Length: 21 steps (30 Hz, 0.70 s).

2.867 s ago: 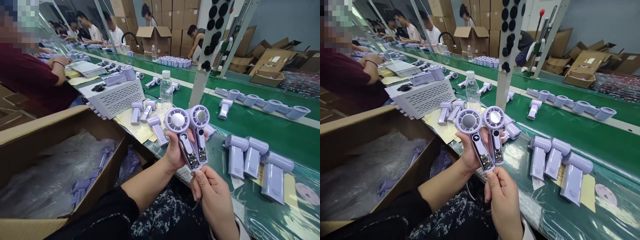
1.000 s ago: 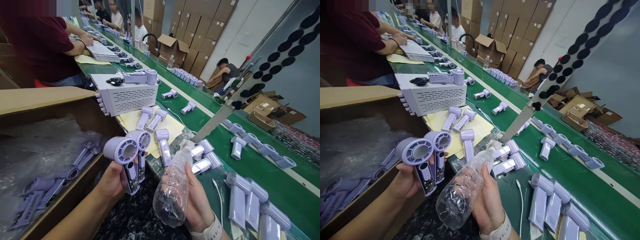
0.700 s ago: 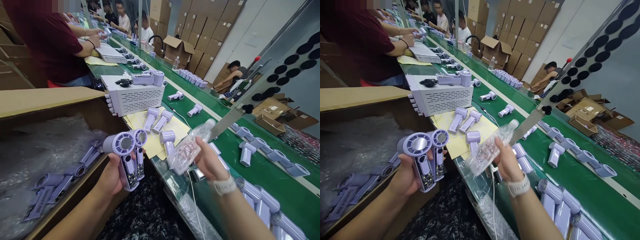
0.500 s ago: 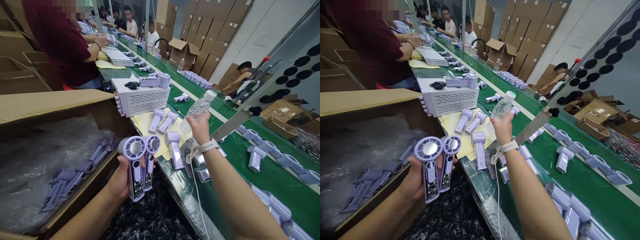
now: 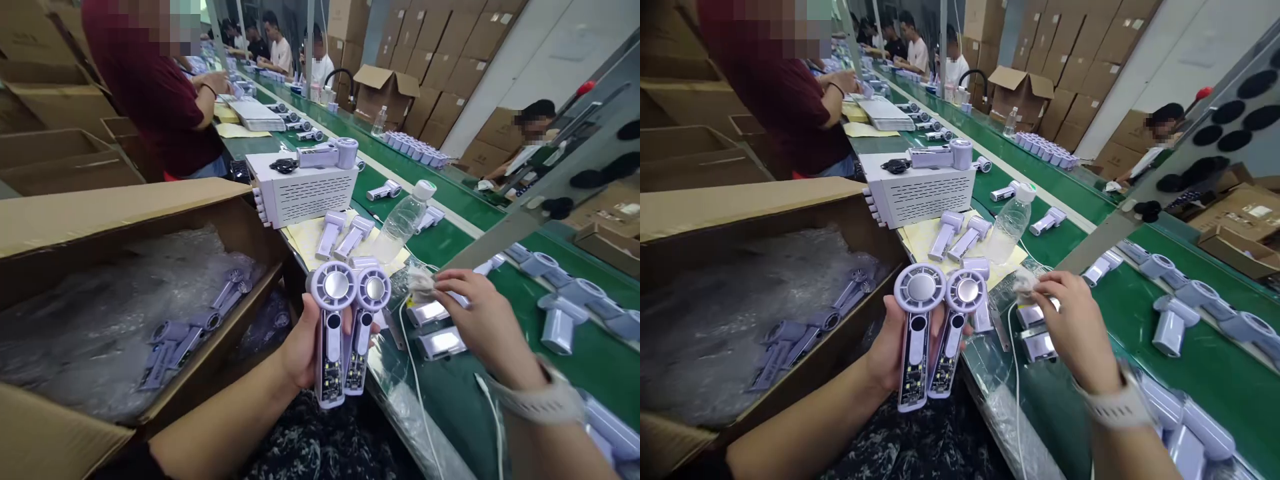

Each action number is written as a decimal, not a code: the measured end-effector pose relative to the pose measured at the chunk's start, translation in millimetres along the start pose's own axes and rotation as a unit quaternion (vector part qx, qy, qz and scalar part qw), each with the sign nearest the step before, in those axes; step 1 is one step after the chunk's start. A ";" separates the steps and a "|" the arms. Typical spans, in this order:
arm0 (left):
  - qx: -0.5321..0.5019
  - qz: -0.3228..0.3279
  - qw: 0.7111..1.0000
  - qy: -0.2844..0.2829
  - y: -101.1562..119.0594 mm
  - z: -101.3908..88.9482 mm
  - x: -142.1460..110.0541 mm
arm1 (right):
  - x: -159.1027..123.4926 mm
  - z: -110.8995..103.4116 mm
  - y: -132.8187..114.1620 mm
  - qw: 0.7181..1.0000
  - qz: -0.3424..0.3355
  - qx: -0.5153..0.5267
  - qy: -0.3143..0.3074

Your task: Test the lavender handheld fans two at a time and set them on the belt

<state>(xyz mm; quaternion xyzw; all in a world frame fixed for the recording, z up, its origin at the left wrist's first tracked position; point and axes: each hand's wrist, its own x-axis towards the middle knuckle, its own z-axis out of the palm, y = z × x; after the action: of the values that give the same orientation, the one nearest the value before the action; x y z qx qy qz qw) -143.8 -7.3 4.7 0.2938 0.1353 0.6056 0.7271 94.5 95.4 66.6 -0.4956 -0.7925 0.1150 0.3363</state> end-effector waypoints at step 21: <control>0.010 -0.207 0.975 -0.079 -65.3 47.2 3.8 | -81.4 -10.0 -22.6 0.960 0.107 0.256 0.042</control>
<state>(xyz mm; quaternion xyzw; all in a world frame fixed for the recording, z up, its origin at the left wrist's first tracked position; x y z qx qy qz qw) -64.5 -22.2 4.1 0.3138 0.1416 0.4158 0.8418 107.9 12.8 51.6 -0.4791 -0.6641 0.3288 0.4705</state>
